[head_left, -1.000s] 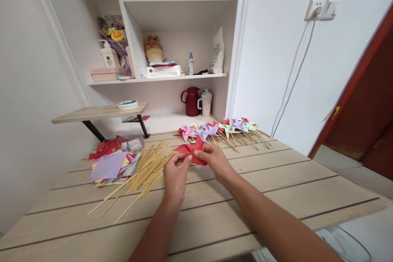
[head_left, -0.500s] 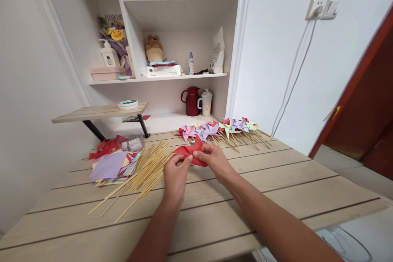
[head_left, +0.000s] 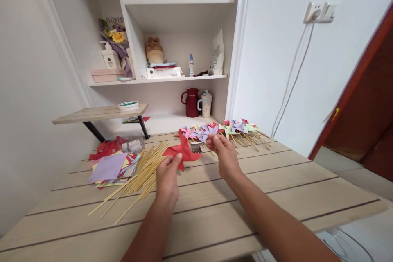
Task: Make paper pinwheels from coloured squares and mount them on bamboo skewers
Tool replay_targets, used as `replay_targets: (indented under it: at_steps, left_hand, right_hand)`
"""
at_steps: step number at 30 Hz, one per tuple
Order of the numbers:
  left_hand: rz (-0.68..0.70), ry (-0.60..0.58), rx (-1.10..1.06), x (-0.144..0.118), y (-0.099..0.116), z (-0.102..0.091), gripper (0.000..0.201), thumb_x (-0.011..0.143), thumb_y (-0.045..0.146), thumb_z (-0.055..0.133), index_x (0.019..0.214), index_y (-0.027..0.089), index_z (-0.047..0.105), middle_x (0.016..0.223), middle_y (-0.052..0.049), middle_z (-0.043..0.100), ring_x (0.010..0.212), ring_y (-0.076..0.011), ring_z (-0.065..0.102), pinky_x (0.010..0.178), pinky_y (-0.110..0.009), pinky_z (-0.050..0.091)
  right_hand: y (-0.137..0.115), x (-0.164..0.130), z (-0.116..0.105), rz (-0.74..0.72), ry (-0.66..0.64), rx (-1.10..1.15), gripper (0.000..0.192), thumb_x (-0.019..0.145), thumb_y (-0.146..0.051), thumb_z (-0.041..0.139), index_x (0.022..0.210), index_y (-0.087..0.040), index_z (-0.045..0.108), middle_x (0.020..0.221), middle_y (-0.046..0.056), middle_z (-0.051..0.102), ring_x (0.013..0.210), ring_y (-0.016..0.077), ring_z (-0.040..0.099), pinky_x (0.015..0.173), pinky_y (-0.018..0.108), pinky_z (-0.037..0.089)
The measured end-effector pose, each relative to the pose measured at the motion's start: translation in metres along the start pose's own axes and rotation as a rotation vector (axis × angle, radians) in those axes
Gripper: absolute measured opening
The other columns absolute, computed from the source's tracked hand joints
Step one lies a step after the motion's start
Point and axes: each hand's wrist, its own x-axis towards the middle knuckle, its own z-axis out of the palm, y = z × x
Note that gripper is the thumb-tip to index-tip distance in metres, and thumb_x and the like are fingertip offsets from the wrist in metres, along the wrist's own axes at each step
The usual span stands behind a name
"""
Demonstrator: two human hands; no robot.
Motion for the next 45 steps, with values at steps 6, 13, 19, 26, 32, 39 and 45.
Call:
replay_targets:
  at_steps: [6,13,19,26,32,39,45]
  left_hand:
    - [-0.013,0.138,-0.073,0.008,0.005,-0.007,0.035,0.054,0.03,0.093,0.078,0.016,0.073,0.08,-0.001,0.072,0.074,-0.0131,0.063,0.073,-0.026,0.048]
    - [-0.011,0.166,-0.107,0.005,0.01,-0.004,0.029,0.056,0.025,0.092,0.071,0.015,0.07,0.074,0.001,0.07,0.069,-0.0109,0.061,0.066,-0.023,0.046]
    - [0.011,0.168,-0.106,0.006,0.008,-0.004,0.031,0.054,0.029,0.091,0.071,0.015,0.07,0.071,0.001,0.069,0.065,-0.0108,0.059,0.063,-0.023,0.046]
    - [0.019,0.154,-0.092,0.01,0.001,-0.008,0.035,0.049,0.032,0.092,0.072,0.015,0.072,0.075,-0.001,0.071,0.068,-0.0128,0.062,0.066,-0.025,0.047]
    - [-0.001,0.155,-0.062,0.01,-0.003,-0.008,0.038,0.051,0.034,0.092,0.078,0.014,0.074,0.079,-0.003,0.073,0.072,-0.014,0.064,0.071,-0.026,0.048]
    - [-0.013,0.173,-0.083,0.008,0.0,-0.008,0.031,0.056,0.028,0.091,0.078,0.015,0.073,0.08,-0.002,0.073,0.073,-0.0131,0.065,0.07,-0.025,0.048]
    - [-0.027,0.171,-0.067,0.008,-0.001,-0.008,0.033,0.055,0.031,0.091,0.077,0.015,0.073,0.077,-0.001,0.072,0.072,-0.0139,0.065,0.069,-0.026,0.048]
  right_hand:
    - [0.0,0.015,-0.013,-0.007,0.102,-0.006,0.036,0.079,-0.053,0.069,0.088,-0.019,0.069,0.059,-0.005,0.05,0.051,0.0103,0.04,0.048,0.024,0.031]
    - [0.026,0.035,-0.017,-0.087,-0.193,-0.837,0.023,0.084,-0.037,0.059,0.076,-0.017,0.07,0.069,0.002,0.064,0.063,0.0159,0.056,0.059,0.027,0.042]
    - [0.032,0.044,0.003,-0.155,-0.303,-1.242,0.017,0.085,-0.024,0.063,0.089,-0.021,0.079,0.102,0.008,0.069,0.09,0.0209,0.063,0.069,0.028,0.04]
    - [0.036,0.057,0.01,-0.168,-0.453,-1.594,0.018,0.09,-0.023,0.063,0.093,-0.019,0.08,0.109,0.013,0.069,0.1,0.0254,0.066,0.069,0.028,0.041]
    - [0.041,0.065,0.013,-0.161,-0.526,-1.699,0.017,0.089,-0.02,0.066,0.098,-0.013,0.079,0.109,0.018,0.071,0.099,0.0275,0.069,0.073,0.029,0.045]
    - [0.051,0.068,0.005,-0.139,-0.508,-1.598,0.015,0.088,-0.021,0.065,0.091,-0.017,0.08,0.112,0.014,0.072,0.096,0.0237,0.068,0.07,0.027,0.043]
    - [0.056,0.073,-0.011,-0.075,-0.409,-1.421,0.02,0.088,-0.02,0.061,0.089,-0.017,0.081,0.099,0.008,0.076,0.083,0.0175,0.068,0.066,0.023,0.042]
